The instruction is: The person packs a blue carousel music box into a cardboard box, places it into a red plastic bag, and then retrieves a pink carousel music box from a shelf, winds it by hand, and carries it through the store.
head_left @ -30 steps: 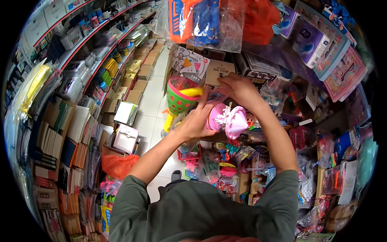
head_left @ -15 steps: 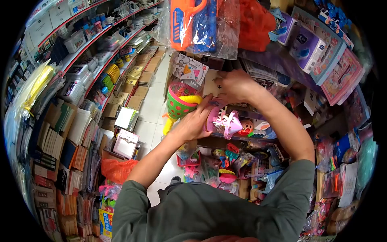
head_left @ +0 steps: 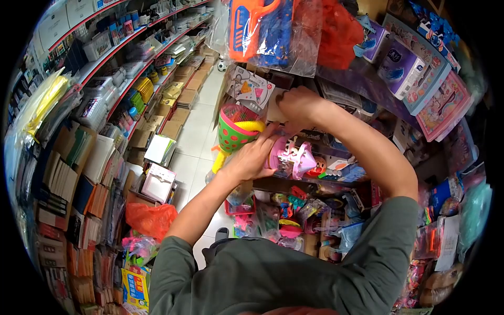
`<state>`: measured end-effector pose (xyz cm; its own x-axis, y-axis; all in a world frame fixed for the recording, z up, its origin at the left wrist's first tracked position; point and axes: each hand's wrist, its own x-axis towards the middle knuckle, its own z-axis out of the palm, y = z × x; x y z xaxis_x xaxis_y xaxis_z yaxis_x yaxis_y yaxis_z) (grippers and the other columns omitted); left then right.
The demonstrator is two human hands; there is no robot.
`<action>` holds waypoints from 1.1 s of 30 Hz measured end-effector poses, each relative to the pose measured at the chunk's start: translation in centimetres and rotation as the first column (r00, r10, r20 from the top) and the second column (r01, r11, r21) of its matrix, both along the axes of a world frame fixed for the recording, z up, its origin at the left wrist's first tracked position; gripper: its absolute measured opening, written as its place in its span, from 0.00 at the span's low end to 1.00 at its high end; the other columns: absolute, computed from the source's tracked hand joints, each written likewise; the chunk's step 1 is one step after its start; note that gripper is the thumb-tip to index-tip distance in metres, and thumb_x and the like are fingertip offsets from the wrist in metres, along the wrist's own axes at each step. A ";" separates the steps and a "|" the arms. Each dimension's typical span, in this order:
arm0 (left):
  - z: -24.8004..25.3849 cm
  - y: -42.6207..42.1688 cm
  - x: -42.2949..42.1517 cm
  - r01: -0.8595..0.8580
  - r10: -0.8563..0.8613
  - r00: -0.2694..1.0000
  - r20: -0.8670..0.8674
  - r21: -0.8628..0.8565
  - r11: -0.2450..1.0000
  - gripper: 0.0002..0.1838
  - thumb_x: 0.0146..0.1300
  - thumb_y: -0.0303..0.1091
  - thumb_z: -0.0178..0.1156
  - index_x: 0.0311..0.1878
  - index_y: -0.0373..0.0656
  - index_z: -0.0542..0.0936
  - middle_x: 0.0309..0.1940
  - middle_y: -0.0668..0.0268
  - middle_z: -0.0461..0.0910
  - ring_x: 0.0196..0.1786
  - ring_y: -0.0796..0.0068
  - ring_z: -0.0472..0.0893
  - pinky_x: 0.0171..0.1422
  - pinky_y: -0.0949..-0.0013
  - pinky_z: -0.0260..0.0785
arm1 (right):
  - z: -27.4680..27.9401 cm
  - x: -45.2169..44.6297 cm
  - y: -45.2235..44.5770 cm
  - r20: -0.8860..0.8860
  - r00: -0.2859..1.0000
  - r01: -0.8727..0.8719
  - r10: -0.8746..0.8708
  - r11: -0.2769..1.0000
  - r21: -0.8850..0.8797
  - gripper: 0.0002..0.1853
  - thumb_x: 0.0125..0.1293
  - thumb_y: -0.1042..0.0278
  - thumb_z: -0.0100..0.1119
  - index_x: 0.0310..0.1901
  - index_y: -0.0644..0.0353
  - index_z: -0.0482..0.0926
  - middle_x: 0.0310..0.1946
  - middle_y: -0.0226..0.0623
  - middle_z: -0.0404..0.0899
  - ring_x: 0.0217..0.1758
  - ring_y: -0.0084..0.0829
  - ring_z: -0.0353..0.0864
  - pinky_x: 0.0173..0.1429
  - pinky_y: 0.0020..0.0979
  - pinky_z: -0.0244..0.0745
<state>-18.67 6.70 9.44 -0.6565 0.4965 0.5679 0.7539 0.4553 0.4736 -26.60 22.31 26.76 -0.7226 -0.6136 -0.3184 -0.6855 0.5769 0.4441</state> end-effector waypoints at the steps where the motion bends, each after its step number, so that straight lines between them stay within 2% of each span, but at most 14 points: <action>1: -0.1 -0.1 -0.1 0.000 0.000 1.000 -0.001 0.003 1.000 0.47 0.48 0.38 0.77 0.71 0.40 0.65 0.79 0.48 0.56 0.72 0.40 0.70 0.68 0.49 0.75 | 0.1 -0.2 0.0 -0.001 1.000 0.000 0.000 1.000 0.003 0.20 0.51 0.59 0.72 0.42 0.64 0.89 0.43 0.49 0.89 0.50 0.46 0.89 0.54 0.42 0.84; 4: -0.4 -0.4 -0.3 0.000 0.000 1.000 -0.019 -0.007 1.000 0.46 0.49 0.39 0.77 0.71 0.39 0.65 0.79 0.46 0.57 0.72 0.41 0.70 0.68 0.50 0.75 | 0.4 -0.1 -0.2 -0.014 1.000 -0.009 0.009 1.000 -0.014 0.26 0.53 0.53 0.71 0.47 0.67 0.84 0.43 0.52 0.88 0.48 0.50 0.89 0.52 0.44 0.84; 6: -0.3 -0.6 -0.4 0.024 -0.025 0.998 -0.054 -0.032 0.999 0.47 0.47 0.35 0.79 0.69 0.36 0.65 0.79 0.48 0.56 0.67 0.40 0.74 0.67 0.50 0.76 | 0.3 0.9 -1.1 -0.049 0.998 0.035 -0.034 0.999 0.018 0.20 0.46 0.60 0.75 0.41 0.63 0.90 0.45 0.49 0.89 0.50 0.46 0.89 0.53 0.40 0.84; 10: -0.2 -0.7 0.1 0.006 -0.008 0.998 -0.065 -0.037 0.999 0.47 0.47 0.36 0.79 0.70 0.36 0.65 0.79 0.48 0.56 0.67 0.40 0.75 0.68 0.50 0.75 | -0.2 1.2 -1.2 -0.045 0.998 -0.037 0.037 0.999 -0.018 0.19 0.46 0.61 0.74 0.40 0.63 0.90 0.44 0.50 0.89 0.51 0.46 0.89 0.53 0.40 0.84; 13: 0.0 -0.7 0.1 0.007 -0.008 1.000 -0.029 -0.026 1.000 0.46 0.47 0.39 0.78 0.69 0.36 0.67 0.78 0.44 0.58 0.70 0.40 0.73 0.67 0.50 0.76 | 0.3 2.1 -1.3 -0.004 0.999 0.040 -0.040 0.999 0.031 0.17 0.49 0.63 0.72 0.40 0.64 0.90 0.44 0.51 0.88 0.51 0.47 0.89 0.54 0.41 0.83; 16: 0.0 -0.8 0.1 0.016 -0.017 0.998 -0.057 -0.026 1.000 0.47 0.46 0.39 0.78 0.69 0.36 0.66 0.78 0.44 0.58 0.70 0.40 0.73 0.68 0.50 0.75 | -0.7 1.5 -0.4 -0.051 0.997 -0.060 0.059 0.998 -0.034 0.23 0.53 0.56 0.68 0.42 0.69 0.86 0.40 0.54 0.88 0.46 0.50 0.89 0.52 0.43 0.84; 18: 0.0 -0.9 -0.2 0.008 -0.011 0.999 -0.037 -0.079 0.997 0.48 0.46 0.40 0.79 0.70 0.36 0.66 0.78 0.46 0.57 0.71 0.41 0.72 0.69 0.50 0.74 | -0.3 2.3 -0.9 -0.005 0.999 0.034 -0.034 0.999 -0.006 0.18 0.53 0.61 0.67 0.41 0.66 0.89 0.45 0.54 0.88 0.51 0.49 0.88 0.56 0.43 0.83; 22: 0.0 -1.0 -0.5 0.000 -0.002 1.000 -0.024 -0.099 0.995 0.49 0.47 0.41 0.79 0.70 0.36 0.65 0.79 0.48 0.57 0.71 0.41 0.72 0.70 0.50 0.73 | -0.2 2.7 -0.8 -0.026 1.000 0.015 -0.016 0.999 -0.036 0.19 0.55 0.60 0.64 0.42 0.67 0.89 0.45 0.54 0.88 0.52 0.50 0.88 0.57 0.43 0.82; 24: 0.0 -0.8 -0.7 -0.024 0.017 0.996 -0.087 -0.075 0.997 0.49 0.47 0.42 0.78 0.71 0.37 0.65 0.78 0.49 0.58 0.69 0.40 0.73 0.69 0.50 0.74 | 0.9 3.2 -1.0 0.024 0.998 0.066 -0.066 0.998 0.006 0.18 0.57 0.61 0.62 0.42 0.67 0.89 0.45 0.53 0.88 0.53 0.50 0.87 0.58 0.45 0.82; 27: 0.2 -1.0 -0.2 0.014 -0.017 0.998 -0.066 -0.047 0.999 0.48 0.47 0.42 0.78 0.71 0.38 0.65 0.76 0.49 0.61 0.67 0.40 0.75 0.68 0.49 0.75 | 3.6 2.7 0.1 -0.072 0.993 0.079 -0.092 0.984 -0.161 0.19 0.60 0.60 0.59 0.48 0.62 0.87 0.42 0.54 0.88 0.50 0.52 0.87 0.56 0.48 0.82; 29: 0.4 -1.0 0.4 0.011 -0.014 0.998 -0.063 -0.040 0.999 0.48 0.48 0.42 0.78 0.70 0.38 0.65 0.75 0.49 0.61 0.66 0.40 0.76 0.67 0.49 0.75 | 3.7 2.6 1.5 -0.129 0.991 -0.005 -0.031 0.962 -0.272 0.19 0.61 0.59 0.59 0.49 0.60 0.86 0.39 0.54 0.87 0.47 0.54 0.87 0.55 0.50 0.81; 30: 0.4 -1.0 0.6 0.005 -0.007 0.998 -0.065 -0.027 1.000 0.48 0.48 0.42 0.78 0.70 0.38 0.65 0.74 0.50 0.62 0.65 0.39 0.76 0.67 0.49 0.75 | 3.5 2.3 2.2 -0.179 0.984 -0.030 -0.023 0.957 -0.288 0.17 0.63 0.57 0.62 0.47 0.59 0.85 0.36 0.53 0.87 0.43 0.54 0.87 0.51 0.51 0.82; 31: 0.3 -0.9 0.7 0.010 -0.011 0.998 -0.061 -0.027 1.000 0.48 0.48 0.42 0.78 0.70 0.38 0.65 0.74 0.50 0.62 0.65 0.39 0.76 0.67 0.49 0.75 | 3.0 2.2 2.9 -0.175 0.984 -0.024 -0.028 0.957 -0.288 0.17 0.63 0.57 0.62 0.47 0.59 0.85 0.36 0.53 0.87 0.43 0.54 0.87 0.51 0.51 0.82; 33: 0.3 -1.0 0.8 0.025 -0.025 0.997 -0.070 0.002 1.000 0.47 0.48 0.43 0.77 0.70 0.39 0.65 0.73 0.50 0.63 0.66 0.40 0.75 0.67 0.48 0.75 | 1.9 1.6 4.4 -0.391 0.920 -0.201 0.011 0.870 -0.450 0.17 0.65 0.54 0.65 0.47 0.58 0.83 0.34 0.53 0.87 0.40 0.52 0.88 0.45 0.53 0.82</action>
<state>-17.91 5.73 9.73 -0.6025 0.5108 0.6132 0.7964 0.4348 0.4204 -24.96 26.67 28.62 -0.6483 -0.6984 0.3031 -0.5977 0.7135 0.3656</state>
